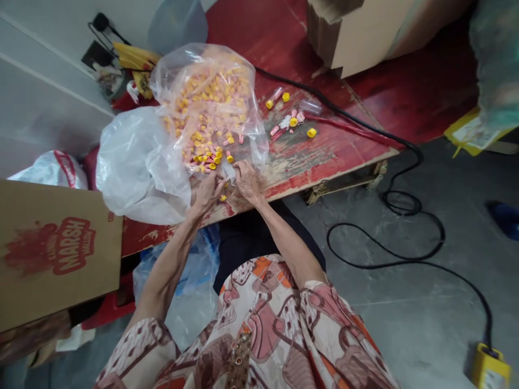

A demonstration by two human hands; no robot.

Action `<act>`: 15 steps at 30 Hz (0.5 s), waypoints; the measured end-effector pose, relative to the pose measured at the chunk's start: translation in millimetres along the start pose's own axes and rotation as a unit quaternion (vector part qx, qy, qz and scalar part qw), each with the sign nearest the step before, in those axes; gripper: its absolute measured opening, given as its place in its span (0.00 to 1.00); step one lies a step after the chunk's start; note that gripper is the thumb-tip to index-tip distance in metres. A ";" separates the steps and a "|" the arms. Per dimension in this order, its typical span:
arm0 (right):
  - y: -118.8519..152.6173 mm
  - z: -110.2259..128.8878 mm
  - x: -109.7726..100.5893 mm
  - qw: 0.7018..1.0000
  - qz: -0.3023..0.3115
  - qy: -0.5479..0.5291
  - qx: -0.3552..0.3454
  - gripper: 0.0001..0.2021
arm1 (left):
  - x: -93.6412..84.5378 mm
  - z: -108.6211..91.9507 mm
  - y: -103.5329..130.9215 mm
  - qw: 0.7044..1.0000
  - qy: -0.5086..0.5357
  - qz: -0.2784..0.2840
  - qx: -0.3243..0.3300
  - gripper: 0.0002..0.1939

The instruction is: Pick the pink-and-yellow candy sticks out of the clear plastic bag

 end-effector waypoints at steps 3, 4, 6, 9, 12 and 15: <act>0.2 -3.4 1.4 1.000 0.000 0.018 -0.004 0.14 | 5.3 2.4 -2.9 1.000 -0.011 -0.011 0.003 0.08; 0.1 -4.0 2.0 1.000 0.000 0.021 -0.003 0.14 | 6.0 3.4 -3.5 1.000 0.001 -0.010 0.008 0.07; 0.2 -4.4 2.8 1.000 0.002 0.020 -0.002 0.14 | 5.3 5.2 -3.8 0.999 0.046 -0.009 0.017 0.05; 0.7 -4.1 2.7 1.000 0.009 0.009 -0.009 0.14 | -0.7 7.7 -1.3 0.993 0.114 -0.020 0.017 0.04; 0.3 -6.1 1.8 1.000 0.016 0.012 -0.015 0.15 | -11.6 12.7 3.3 0.989 0.138 -0.052 0.025 0.08; -2.1 -10.1 1.7 0.999 0.034 0.033 -0.017 0.14 | -18.6 22.3 9.9 0.980 0.157 -0.111 0.047 0.15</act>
Point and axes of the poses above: each hand's wrist, its own y-axis away from the middle knuckle, its own x-axis out of the palm, z = x × y, the point moved 1 cm from there along -y, towards the middle knuckle, and after that the axes turned 4 degrees about x, right-handed, at the moved point
